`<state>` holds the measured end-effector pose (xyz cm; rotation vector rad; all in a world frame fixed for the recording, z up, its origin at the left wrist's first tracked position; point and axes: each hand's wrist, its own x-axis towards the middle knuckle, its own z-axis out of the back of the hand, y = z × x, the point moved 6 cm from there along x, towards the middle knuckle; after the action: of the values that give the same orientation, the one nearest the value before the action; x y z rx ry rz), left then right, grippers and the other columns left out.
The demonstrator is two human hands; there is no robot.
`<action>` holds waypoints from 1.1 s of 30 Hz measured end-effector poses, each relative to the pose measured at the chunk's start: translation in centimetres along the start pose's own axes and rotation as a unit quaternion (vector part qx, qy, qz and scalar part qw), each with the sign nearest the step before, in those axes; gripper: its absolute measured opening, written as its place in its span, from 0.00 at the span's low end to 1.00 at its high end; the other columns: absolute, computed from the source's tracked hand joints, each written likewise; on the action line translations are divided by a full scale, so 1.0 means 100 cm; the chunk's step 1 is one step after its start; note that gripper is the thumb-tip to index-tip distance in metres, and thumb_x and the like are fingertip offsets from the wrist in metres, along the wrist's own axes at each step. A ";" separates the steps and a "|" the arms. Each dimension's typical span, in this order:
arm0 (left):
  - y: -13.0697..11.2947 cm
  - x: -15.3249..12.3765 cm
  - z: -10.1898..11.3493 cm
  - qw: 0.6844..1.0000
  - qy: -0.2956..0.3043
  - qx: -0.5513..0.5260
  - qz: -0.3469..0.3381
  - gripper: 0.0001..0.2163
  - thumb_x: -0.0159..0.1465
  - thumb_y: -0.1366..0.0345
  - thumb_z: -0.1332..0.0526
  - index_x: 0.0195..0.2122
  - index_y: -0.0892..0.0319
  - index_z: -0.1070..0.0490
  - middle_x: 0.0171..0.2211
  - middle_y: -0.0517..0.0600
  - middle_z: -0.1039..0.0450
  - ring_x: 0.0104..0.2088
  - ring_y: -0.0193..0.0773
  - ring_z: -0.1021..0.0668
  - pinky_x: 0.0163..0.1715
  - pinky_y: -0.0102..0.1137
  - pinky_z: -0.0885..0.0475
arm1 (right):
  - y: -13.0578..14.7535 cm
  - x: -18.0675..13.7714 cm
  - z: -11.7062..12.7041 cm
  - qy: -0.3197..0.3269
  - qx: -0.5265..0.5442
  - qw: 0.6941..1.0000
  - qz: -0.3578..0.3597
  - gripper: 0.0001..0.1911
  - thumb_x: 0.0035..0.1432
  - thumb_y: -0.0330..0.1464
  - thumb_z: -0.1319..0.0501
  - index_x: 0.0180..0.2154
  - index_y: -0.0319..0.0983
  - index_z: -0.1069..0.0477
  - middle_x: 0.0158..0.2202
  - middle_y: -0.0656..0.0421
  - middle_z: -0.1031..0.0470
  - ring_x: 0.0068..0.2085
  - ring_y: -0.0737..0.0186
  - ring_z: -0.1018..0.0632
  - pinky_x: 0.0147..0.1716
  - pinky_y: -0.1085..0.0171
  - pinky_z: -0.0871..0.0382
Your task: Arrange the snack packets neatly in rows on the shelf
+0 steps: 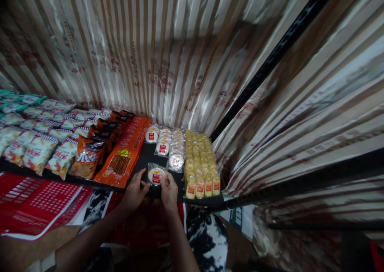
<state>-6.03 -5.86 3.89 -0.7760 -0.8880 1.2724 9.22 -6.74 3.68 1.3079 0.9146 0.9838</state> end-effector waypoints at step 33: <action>0.021 0.062 -0.009 0.999 -0.020 0.013 0.025 0.15 0.59 0.70 0.46 0.48 0.60 0.32 0.36 0.52 0.25 0.35 0.38 0.23 0.38 0.34 0.27 | 0.005 0.032 -0.022 -0.088 -0.306 0.944 0.089 0.25 0.58 0.43 0.48 0.50 0.35 0.31 0.42 0.50 0.25 0.31 0.60 0.26 0.36 0.62 0.32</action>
<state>-5.71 0.54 2.40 -0.7583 -0.8879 1.3447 8.19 -2.95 4.04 0.9293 0.3061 1.1518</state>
